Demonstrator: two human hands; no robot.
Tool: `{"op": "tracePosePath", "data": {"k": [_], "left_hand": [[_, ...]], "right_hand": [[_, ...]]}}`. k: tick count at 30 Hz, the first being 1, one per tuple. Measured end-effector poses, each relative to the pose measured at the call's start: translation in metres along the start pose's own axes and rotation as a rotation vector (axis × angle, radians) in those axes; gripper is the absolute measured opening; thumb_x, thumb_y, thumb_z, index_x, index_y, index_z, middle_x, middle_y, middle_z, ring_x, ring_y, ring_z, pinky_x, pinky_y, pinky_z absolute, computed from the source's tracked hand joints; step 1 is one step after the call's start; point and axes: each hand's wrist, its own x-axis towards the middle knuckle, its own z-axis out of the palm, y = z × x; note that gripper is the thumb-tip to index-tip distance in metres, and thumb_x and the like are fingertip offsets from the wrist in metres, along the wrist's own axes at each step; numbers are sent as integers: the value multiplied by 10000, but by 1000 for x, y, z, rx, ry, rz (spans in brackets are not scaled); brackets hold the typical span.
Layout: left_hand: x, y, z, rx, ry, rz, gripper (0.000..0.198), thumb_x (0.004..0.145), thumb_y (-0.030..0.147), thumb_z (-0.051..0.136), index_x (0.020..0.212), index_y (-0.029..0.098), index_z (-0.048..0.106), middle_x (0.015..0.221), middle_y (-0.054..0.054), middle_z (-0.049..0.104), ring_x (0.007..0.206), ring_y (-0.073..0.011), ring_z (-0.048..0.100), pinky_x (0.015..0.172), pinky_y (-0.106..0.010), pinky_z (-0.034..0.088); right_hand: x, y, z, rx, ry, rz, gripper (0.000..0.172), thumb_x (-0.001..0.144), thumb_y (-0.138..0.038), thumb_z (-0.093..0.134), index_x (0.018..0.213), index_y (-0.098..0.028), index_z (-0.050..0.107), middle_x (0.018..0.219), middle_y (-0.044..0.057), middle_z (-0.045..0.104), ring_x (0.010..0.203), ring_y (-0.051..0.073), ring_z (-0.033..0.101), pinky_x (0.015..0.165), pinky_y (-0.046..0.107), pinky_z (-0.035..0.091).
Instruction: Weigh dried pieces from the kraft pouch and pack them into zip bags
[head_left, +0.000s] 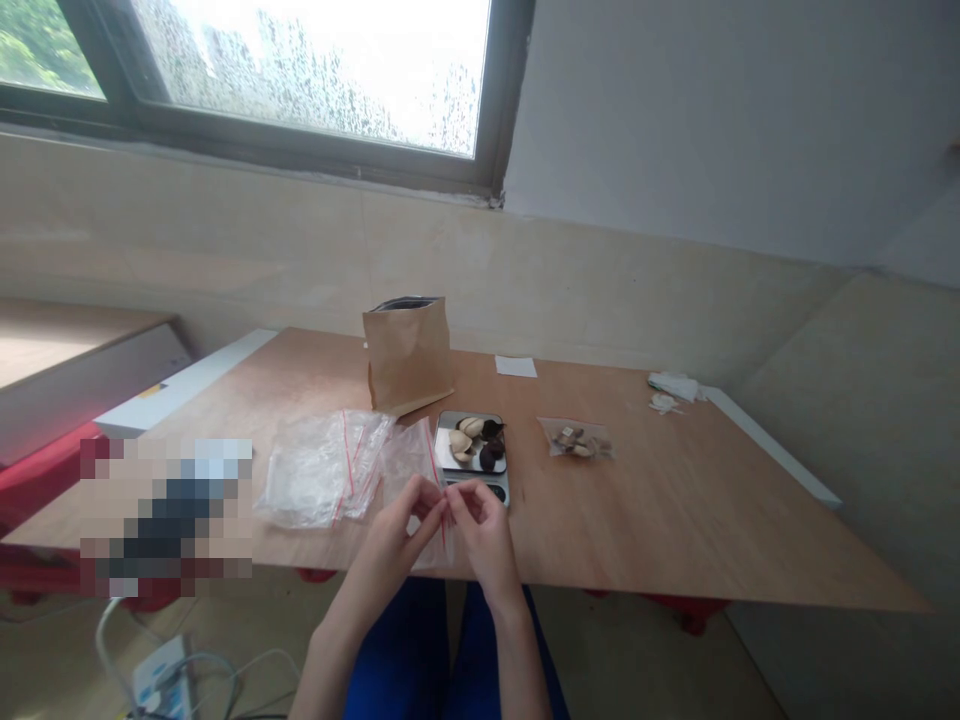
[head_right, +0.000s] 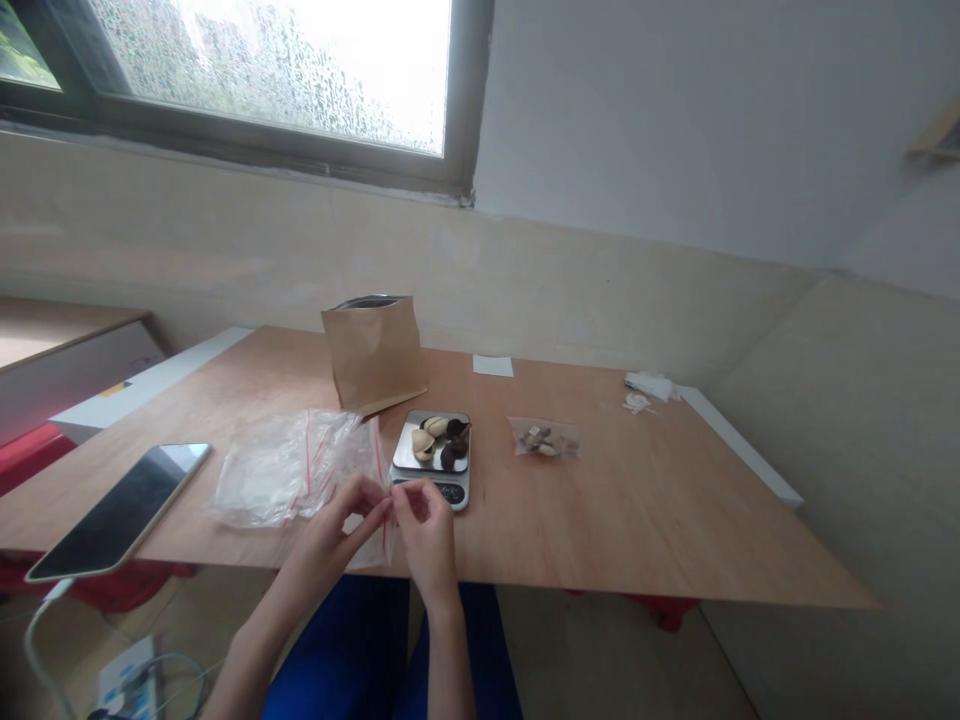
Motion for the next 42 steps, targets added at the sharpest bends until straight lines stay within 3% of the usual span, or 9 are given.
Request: {"op": "tracePosePath", "data": {"k": [3,7,13,15,18,21,25,33,42], "left_hand": [[-1,0,-7,11,57,-21,164,814,346,492,727,208,476,687,16,551,654,-124,545,619,-243,432],[-3,-2,-20,-13,330,-69,190,784,351,532,698,211,435,633,41,505,608,-112,517,582,-230,399],[-3,3,-24,-56,500,-116,197,781,353,538,716,219,408,601,54,479,580,-107,478,556,-222,370],[0,7,-24,-9,516,-114,183,786,348,525,717,218,417,617,47,482,595,-112,485,576,-232,386],[6,11,-27,89,534,-108,157,793,347,502,727,216,446,682,26,497,660,-133,510,633,-262,424],[14,13,-31,134,564,-65,151,781,344,500,716,212,466,841,-21,520,869,-179,537,732,-300,456],[28,15,-30,105,581,-20,146,776,315,495,692,210,438,1027,-57,543,1053,-205,504,850,-346,440],[44,13,-13,-87,515,-158,178,768,328,503,681,207,405,1113,-94,582,1100,-210,522,929,-385,413],[29,-1,-2,-217,446,-255,229,762,407,530,725,199,442,1208,-128,557,1019,-216,596,901,-398,444]], "right_hand": [[3,2,-9,-14,77,3,244,735,-404,625,717,-168,570,649,-3,591,616,129,561,592,231,434],[6,3,-27,-26,273,4,305,681,-452,659,639,-174,542,539,-30,533,513,109,492,520,223,392],[2,-5,-30,-67,116,-41,269,732,-432,625,703,-171,569,628,-6,572,588,122,526,588,233,429],[1,-6,-31,-117,87,-67,255,772,-429,584,760,-174,587,706,13,602,653,138,554,626,241,444],[4,-2,-41,-238,157,-119,264,824,-429,511,836,-181,600,825,45,635,763,171,582,687,265,458],[15,4,-58,-375,252,-176,257,849,-398,467,900,-178,590,911,71,637,823,192,589,744,304,463],[39,13,-74,-555,279,-257,224,821,-311,467,961,-170,570,999,106,603,955,229,559,844,375,438],[81,33,-83,-688,198,-197,328,720,-162,469,1044,-152,519,1089,124,583,1061,243,525,940,427,379],[83,42,-80,-752,223,-290,200,744,-220,498,924,-174,572,966,97,588,978,243,536,884,404,405]]}}
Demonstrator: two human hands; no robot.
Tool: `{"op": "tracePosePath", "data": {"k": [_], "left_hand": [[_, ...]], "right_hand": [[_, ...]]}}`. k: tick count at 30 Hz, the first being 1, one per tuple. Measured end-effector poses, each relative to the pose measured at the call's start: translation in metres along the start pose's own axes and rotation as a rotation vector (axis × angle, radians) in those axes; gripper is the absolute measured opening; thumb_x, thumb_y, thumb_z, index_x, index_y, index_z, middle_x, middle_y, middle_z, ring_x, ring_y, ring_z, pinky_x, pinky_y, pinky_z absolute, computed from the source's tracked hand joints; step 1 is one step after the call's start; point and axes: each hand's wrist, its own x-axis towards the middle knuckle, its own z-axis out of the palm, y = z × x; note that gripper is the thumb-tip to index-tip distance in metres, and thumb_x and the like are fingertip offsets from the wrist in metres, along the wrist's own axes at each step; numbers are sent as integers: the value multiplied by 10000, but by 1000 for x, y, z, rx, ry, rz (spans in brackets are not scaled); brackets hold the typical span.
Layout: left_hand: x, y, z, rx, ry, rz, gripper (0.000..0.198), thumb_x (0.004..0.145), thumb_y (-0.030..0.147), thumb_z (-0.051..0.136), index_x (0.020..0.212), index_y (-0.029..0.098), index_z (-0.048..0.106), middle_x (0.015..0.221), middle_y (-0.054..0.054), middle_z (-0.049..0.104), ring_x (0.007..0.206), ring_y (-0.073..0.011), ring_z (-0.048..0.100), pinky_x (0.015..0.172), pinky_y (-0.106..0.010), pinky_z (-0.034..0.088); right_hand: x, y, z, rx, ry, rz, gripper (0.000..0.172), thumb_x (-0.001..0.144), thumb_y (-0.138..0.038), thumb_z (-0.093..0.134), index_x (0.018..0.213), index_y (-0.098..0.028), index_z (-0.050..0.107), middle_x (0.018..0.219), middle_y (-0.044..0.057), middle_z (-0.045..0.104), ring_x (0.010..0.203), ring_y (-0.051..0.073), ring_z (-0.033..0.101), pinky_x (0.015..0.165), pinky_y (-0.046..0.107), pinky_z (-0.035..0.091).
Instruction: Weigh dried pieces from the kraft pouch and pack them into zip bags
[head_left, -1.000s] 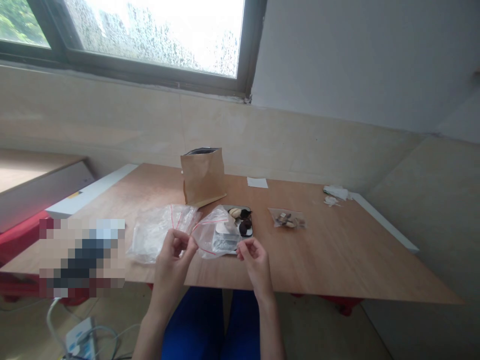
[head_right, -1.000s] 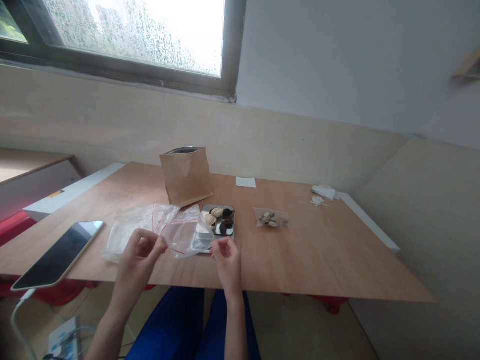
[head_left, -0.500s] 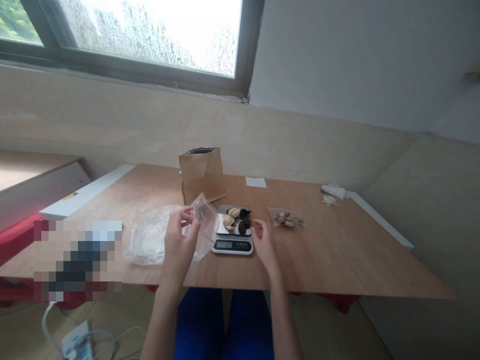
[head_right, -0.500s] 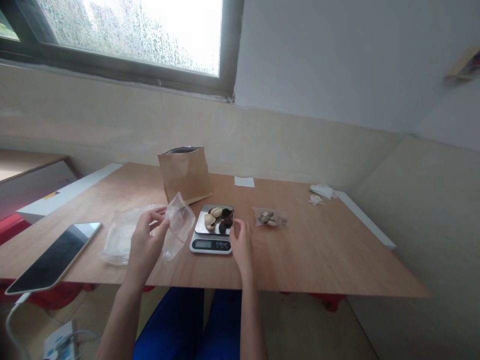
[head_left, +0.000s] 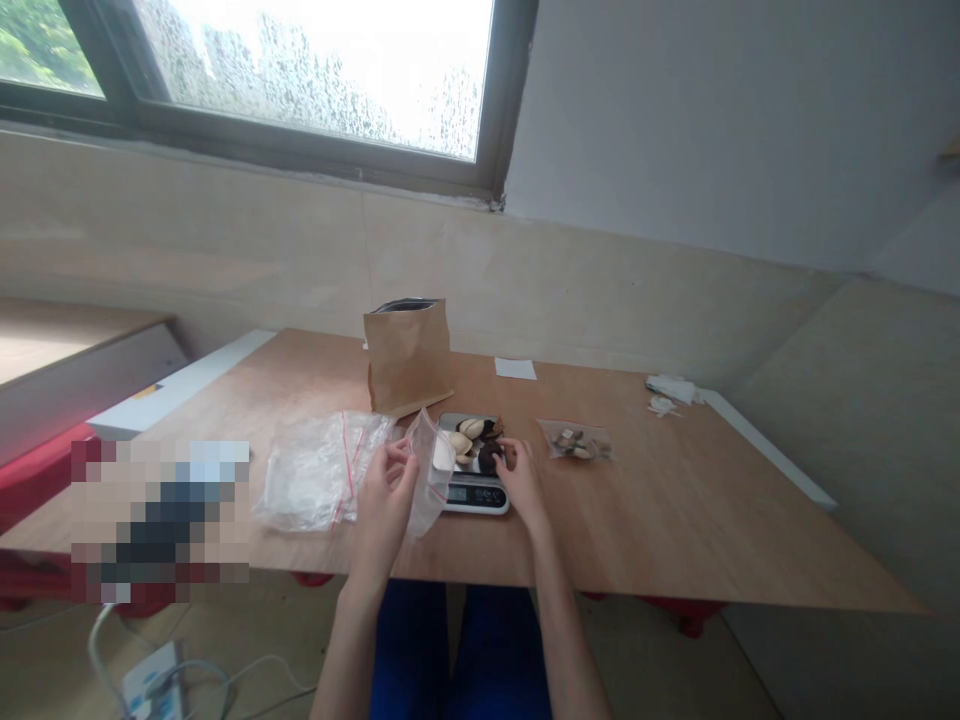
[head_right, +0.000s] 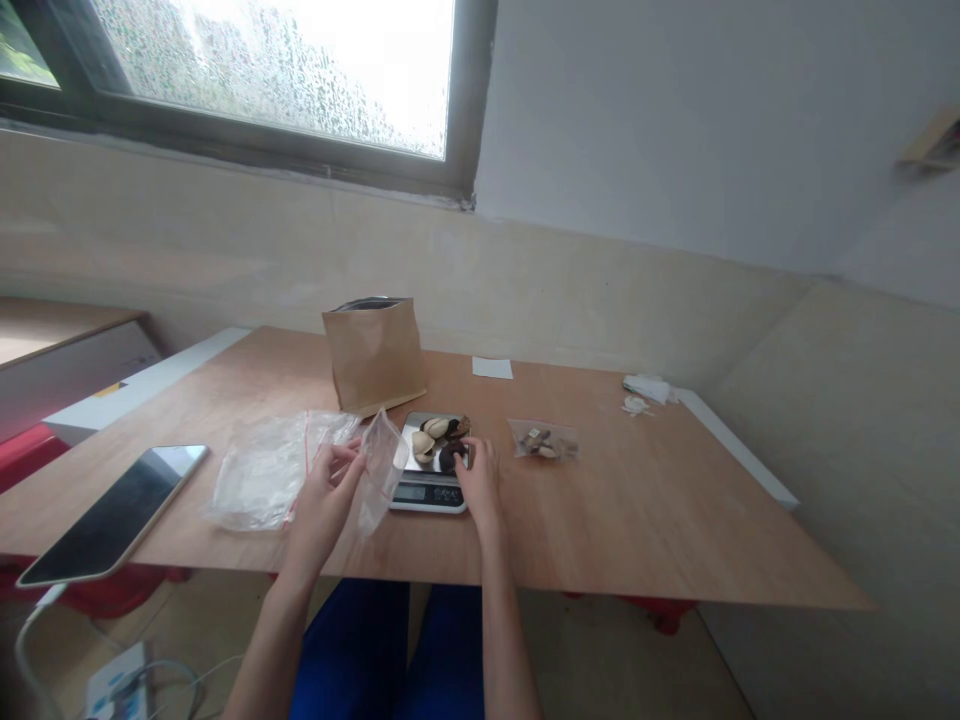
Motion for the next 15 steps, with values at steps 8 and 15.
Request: {"op": "tracePosePath", "data": {"k": [8,15], "left_hand": [[-1,-3,1,-33,-17,22,231,757,405,543,723,192,461,1202,-122,566,1039,-219,591,897,-396,452],[0,-5,1,-38,-7,-25,257,747,431,541,714,197,440,1214,-121,560,1013,-209,604,867,-360,462]], "right_hand": [[1,-10,-5,-34,-26,-52,237,738,-167,514,953,-203,607,979,76,568,983,234,524,879,380,407],[1,-21,-9,-48,-58,-125,277,751,-133,502,974,-223,639,992,65,561,978,216,530,875,350,408]]}}
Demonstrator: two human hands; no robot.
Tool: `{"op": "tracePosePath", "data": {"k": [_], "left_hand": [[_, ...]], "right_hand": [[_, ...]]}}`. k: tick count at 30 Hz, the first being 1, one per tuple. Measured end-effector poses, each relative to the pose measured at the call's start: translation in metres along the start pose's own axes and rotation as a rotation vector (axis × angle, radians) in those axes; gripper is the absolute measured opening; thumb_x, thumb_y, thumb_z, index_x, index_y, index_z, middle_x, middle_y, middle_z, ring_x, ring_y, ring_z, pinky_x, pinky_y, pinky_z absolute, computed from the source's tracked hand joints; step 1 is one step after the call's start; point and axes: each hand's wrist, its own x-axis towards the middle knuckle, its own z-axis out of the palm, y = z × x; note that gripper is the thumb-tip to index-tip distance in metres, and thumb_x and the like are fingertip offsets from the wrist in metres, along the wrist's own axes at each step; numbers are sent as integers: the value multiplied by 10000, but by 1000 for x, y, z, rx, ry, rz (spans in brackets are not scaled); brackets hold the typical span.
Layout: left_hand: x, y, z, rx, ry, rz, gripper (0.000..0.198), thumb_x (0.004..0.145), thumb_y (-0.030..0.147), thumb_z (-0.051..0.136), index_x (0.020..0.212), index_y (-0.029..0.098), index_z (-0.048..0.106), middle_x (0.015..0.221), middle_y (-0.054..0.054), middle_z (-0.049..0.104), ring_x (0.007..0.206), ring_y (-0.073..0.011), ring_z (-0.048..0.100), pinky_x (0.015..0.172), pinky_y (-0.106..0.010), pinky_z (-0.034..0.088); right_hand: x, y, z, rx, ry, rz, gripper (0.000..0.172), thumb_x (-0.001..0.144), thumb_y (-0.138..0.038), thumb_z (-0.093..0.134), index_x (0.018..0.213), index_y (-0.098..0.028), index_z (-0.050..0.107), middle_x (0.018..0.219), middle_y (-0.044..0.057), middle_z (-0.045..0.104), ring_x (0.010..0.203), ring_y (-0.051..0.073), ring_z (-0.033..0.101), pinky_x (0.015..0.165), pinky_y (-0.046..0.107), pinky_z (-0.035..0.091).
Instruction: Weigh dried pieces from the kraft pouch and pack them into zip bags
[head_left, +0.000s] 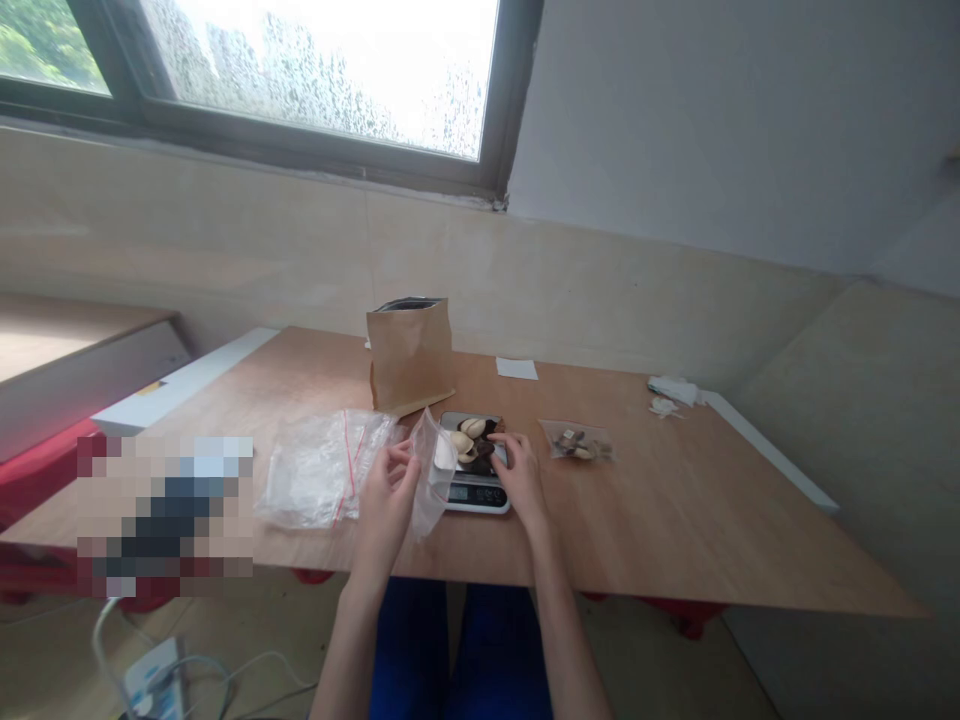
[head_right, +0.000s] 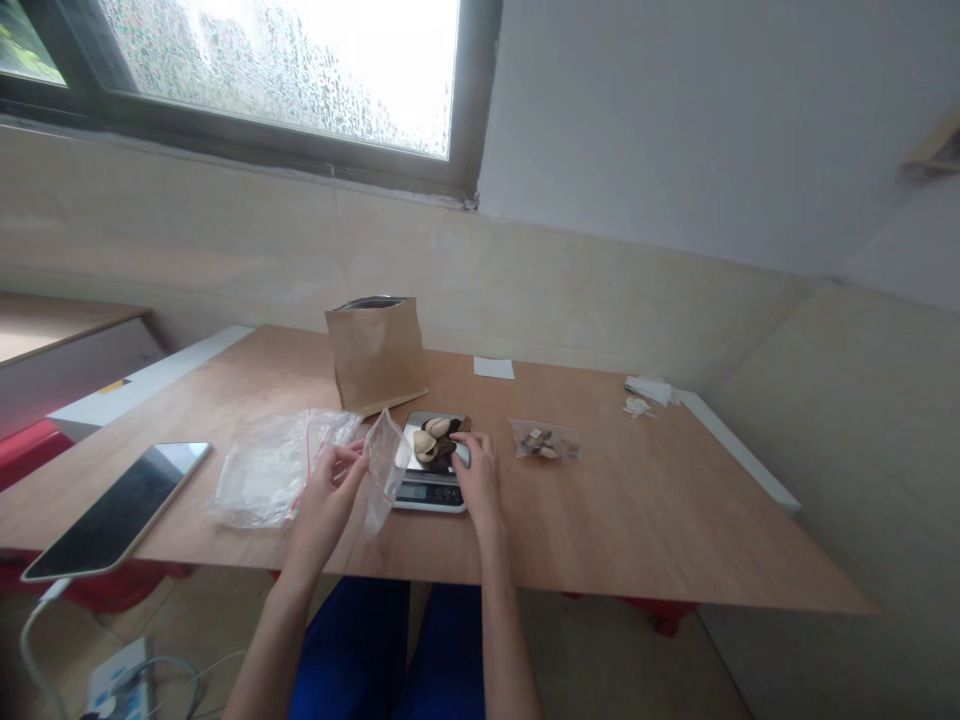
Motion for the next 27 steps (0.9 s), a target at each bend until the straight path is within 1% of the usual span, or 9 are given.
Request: {"op": "tracePosePath", "data": {"k": [4,8,11,14,17,21,24,27], "left_hand": [[0,-1,-2,32,1,-7,259,751,440,532,718,198,447,1209,-116,570,1006,-209,607,821,-336,477],[0,-1,-2,44,-1,18,259,758,446,525,721,200,453,1173,-110,592,1022,-209,597,800,-318,483],[0,0,-3,38,5,16,268,746,454,536,716,200,458,1145,-108,605,1012,-218,600,786,-325,489],[0,0,-3,31,-1,-7,266,750,452,531,720,200,450,1179,-114,584,1001,-217,607,792,-335,490],[1,-3,-2,30,-9,-3,251,765,434,525,724,201,443,1191,-118,570,1032,-212,594,841,-345,474],[1,-9,0,35,-30,60,233,788,412,509,723,201,436,1156,-108,574,1082,-203,561,915,-363,435],[-1,-10,2,109,-12,98,218,800,396,498,729,202,433,1133,-103,576,1087,-210,550,928,-389,421],[-2,-9,3,163,14,162,193,805,376,495,737,206,434,1106,-93,581,1086,-210,542,935,-394,409]], "right_hand": [[-1,-5,0,33,-30,-52,268,750,-126,500,939,-237,652,979,52,563,966,208,535,868,344,411],[-2,-9,-4,55,-48,-38,234,736,-114,488,854,-227,656,926,46,582,922,206,549,838,345,415],[-5,-11,-12,96,-95,19,208,718,-109,482,802,-210,643,875,36,608,861,198,568,792,333,429],[-8,-19,-25,140,-142,116,181,715,-119,477,787,-192,627,830,29,632,737,176,578,700,308,448],[-9,-36,-39,149,-148,130,165,730,-138,485,796,-189,627,840,30,643,713,167,583,672,296,454],[-7,-68,-52,198,-146,105,135,750,-174,518,808,-193,638,835,30,649,721,165,594,671,287,466],[-4,-90,-52,238,-139,105,111,759,-204,544,812,-191,640,835,33,652,708,158,600,656,276,478],[-2,-106,-45,257,-141,106,103,760,-196,542,801,-184,636,858,33,653,679,139,600,639,259,485]]}}
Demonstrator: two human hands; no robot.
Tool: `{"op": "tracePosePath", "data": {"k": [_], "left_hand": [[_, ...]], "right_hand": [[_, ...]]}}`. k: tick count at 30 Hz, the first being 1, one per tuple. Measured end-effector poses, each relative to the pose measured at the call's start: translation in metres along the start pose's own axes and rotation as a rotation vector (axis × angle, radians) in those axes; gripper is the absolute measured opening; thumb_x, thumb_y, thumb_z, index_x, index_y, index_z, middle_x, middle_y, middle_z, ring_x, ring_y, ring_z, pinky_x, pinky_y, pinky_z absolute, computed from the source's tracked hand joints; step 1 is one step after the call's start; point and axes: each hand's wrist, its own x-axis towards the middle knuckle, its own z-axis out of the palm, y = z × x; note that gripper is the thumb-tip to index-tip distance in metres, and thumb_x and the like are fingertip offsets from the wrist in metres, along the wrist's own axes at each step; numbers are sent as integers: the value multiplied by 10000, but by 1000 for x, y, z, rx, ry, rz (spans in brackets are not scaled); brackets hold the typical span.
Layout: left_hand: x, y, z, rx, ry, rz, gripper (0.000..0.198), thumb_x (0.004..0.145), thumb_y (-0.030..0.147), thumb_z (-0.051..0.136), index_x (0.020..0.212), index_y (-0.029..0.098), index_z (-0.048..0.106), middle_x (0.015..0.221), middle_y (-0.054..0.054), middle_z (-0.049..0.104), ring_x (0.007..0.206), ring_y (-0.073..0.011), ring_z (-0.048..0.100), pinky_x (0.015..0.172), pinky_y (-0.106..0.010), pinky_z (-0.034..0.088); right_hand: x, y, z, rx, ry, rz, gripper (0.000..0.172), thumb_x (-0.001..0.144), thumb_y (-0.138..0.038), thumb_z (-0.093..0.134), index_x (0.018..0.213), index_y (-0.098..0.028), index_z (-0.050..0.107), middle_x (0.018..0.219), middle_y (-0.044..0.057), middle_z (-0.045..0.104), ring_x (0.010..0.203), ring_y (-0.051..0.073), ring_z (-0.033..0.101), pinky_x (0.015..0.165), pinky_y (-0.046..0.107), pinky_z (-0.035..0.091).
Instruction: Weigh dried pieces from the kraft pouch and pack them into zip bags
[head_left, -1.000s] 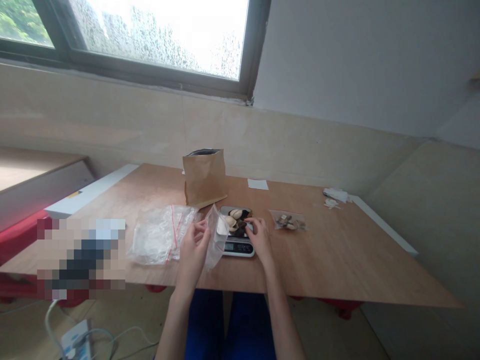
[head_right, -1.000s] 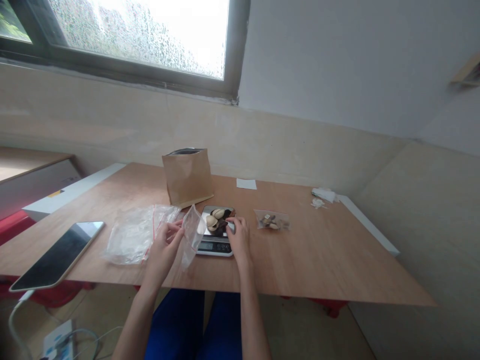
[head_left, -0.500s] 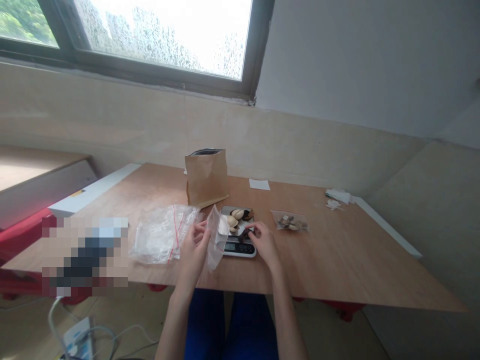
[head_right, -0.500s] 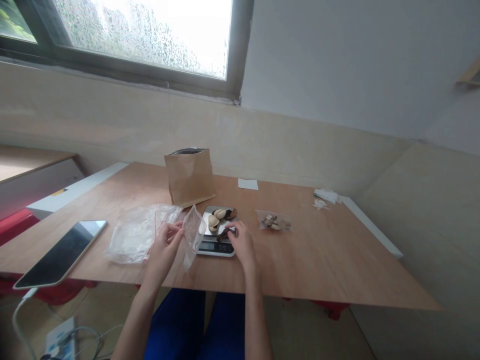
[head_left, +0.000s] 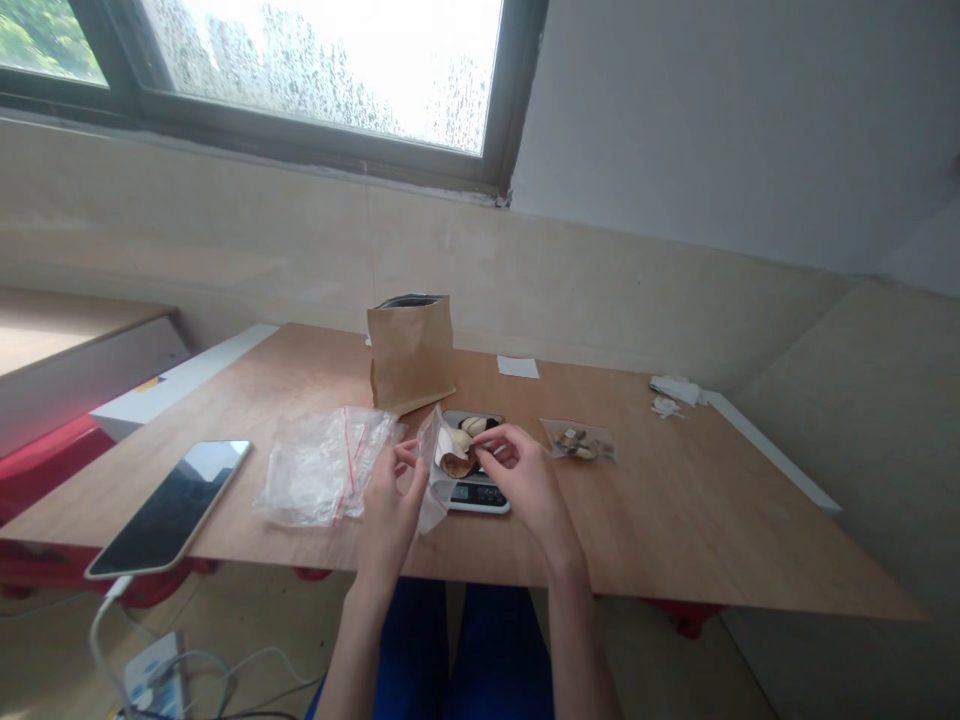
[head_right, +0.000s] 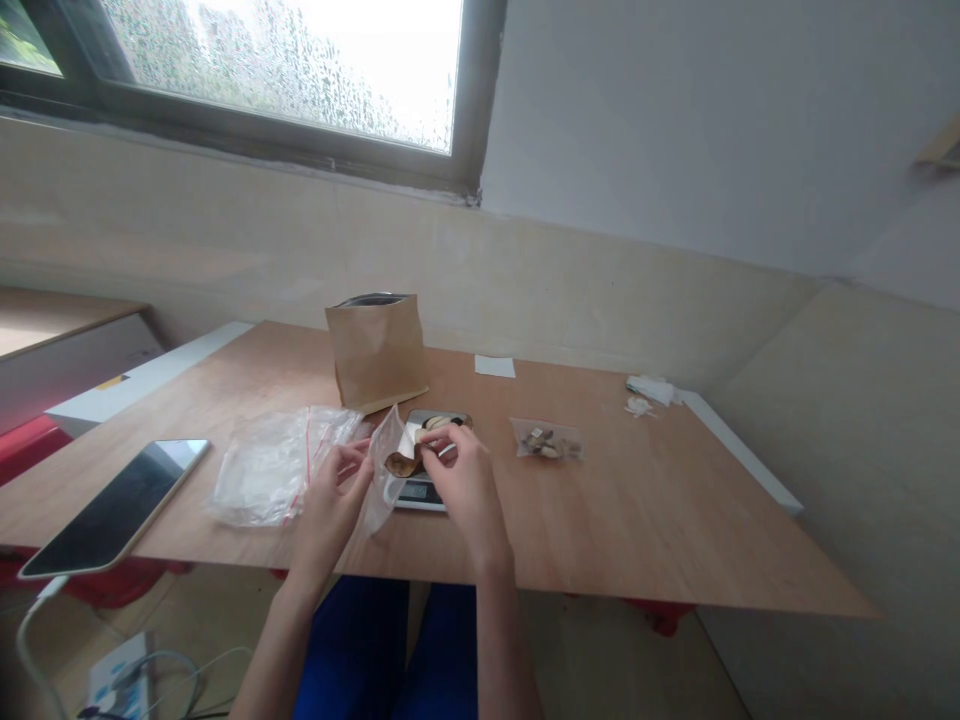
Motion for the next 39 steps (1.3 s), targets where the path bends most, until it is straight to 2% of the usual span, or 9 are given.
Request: {"op": "tracePosePath", "data": {"k": [6,8,11,14,18,22,27,32,39], "left_hand": [[-1,1,0,14,10,43,176,824,372,461,757,210,445,1077,-80,584,1060,-217,546,926,-413,405],[-1,0,-1,3,8,32,186,826,382,453,761,208,447,1079,-83,580,1046,-222,553,918,-415,411],[-1,-1,-3,-31,10,12,202,828,399,444,766,207,440,1093,-86,577,1036,-221,561,909,-409,424],[-1,1,-6,-63,25,-11,225,822,427,440,771,208,434,1111,-94,578,1015,-226,576,867,-402,455],[-2,5,-9,-102,55,-9,234,820,444,434,791,211,444,1119,-91,588,1006,-217,587,837,-373,478],[-3,8,-10,-130,68,2,225,822,439,441,799,215,447,1127,-82,590,1046,-209,574,838,-350,482],[-4,8,-10,-177,51,-13,225,818,439,448,811,214,439,1155,-89,578,1064,-208,569,838,-346,483],[-4,5,-8,-138,68,-8,218,829,430,433,785,217,433,1148,-80,586,1061,-202,568,831,-336,479],[-1,-2,-5,-91,49,13,225,835,435,420,812,215,458,1098,-79,588,1075,-204,549,905,-369,435]], "right_hand": [[1,-10,15,-6,-134,15,135,772,-204,535,870,-184,626,898,29,635,674,119,590,630,239,480],[5,-4,17,-2,-82,-24,153,806,-222,498,896,-191,618,897,28,630,713,126,592,649,240,478],[18,23,19,-83,120,-93,195,841,-201,415,900,-173,599,925,61,602,761,146,583,691,267,478],[33,63,21,-235,210,-101,254,770,-119,442,990,-146,565,1016,113,562,921,205,556,852,366,445],[43,106,23,-363,196,-71,380,713,-85,480,1090,-112,518,1077,148,551,1057,260,498,938,435,387],[43,119,24,-362,164,-92,343,740,-119,491,1082,-116,518,1069,147,563,1016,256,519,901,424,417],[39,111,22,-275,233,-73,299,752,-181,540,1047,-139,527,1038,132,581,990,253,535,882,432,428],[28,75,21,61,313,-57,416,750,-286,609,1118,-160,464,1057,110,583,971,204,570,875,379,460],[0,11,14,24,-83,-189,518,763,-285,631,1232,-256,413,1150,56,544,1065,180,526,922,352,436]]}}
